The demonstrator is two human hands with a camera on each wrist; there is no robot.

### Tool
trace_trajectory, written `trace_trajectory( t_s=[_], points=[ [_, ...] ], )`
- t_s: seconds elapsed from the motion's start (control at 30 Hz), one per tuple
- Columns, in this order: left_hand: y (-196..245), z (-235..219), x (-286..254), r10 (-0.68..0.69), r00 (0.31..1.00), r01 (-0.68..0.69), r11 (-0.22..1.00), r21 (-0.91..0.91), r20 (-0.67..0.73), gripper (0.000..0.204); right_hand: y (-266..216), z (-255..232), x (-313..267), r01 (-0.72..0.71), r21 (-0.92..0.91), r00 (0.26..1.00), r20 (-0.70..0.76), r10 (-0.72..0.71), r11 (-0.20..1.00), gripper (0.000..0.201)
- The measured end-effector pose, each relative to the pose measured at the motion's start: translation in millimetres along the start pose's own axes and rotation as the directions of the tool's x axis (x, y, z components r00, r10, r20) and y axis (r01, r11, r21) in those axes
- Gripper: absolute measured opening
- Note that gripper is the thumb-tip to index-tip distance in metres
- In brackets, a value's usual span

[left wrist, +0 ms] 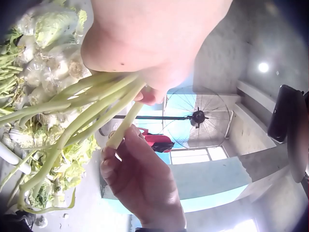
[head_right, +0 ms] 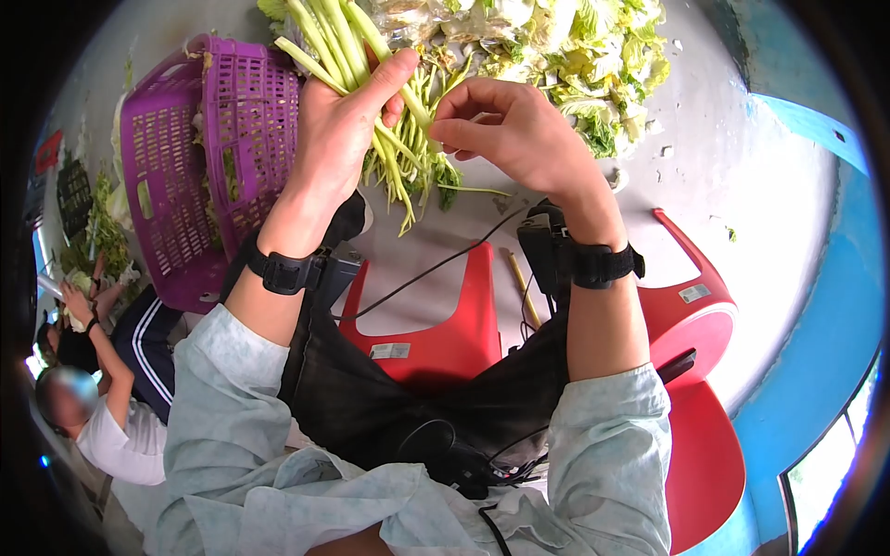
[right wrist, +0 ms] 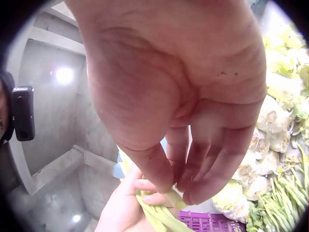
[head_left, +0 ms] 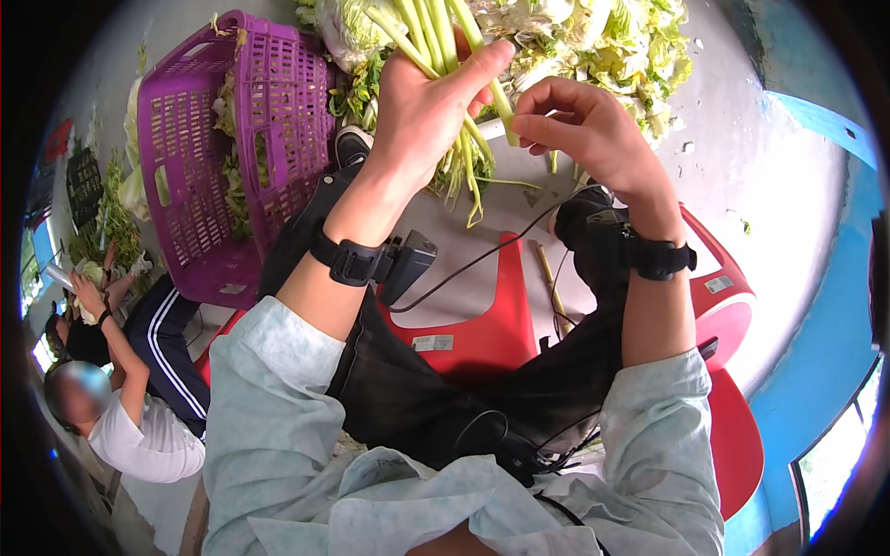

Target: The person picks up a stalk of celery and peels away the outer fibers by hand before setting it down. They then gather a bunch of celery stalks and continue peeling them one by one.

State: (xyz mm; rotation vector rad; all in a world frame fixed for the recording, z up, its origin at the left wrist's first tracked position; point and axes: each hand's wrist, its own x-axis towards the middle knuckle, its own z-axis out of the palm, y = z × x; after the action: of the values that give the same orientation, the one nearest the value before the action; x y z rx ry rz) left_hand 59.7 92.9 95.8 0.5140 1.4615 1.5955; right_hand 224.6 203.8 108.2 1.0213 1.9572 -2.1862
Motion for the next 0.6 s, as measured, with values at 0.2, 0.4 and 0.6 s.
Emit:
trace_trajectory(
  t_s=[0.2, 0.4, 0.6],
  points=[
    [-0.4, -1.8, 0.1, -0.057, 0.998, 0.054, 0.996, -0.072, -0.031, 0.017, 5.0, -0.2, 3.0, 0.072, -0.077, 0.997, -0.002, -0.073, 0.994, 0.015],
    [4.3, -2.9, 1.7, -0.124, 0.988, 0.106, 0.978, -0.180, -0.096, 0.021, 9.0, -5.0, 3.7, 0.149, 0.040, 0.982, -0.123, -0.143, 0.988, 0.020],
    [5.3, -5.5, 2.9, -0.163, 0.983, 0.138, 0.961, -0.241, -0.088, 0.025, 14.2, -31.1, 8.6, 0.287, 0.449, 0.880, -0.472, -0.048, 0.846, 0.017]
  ],
)
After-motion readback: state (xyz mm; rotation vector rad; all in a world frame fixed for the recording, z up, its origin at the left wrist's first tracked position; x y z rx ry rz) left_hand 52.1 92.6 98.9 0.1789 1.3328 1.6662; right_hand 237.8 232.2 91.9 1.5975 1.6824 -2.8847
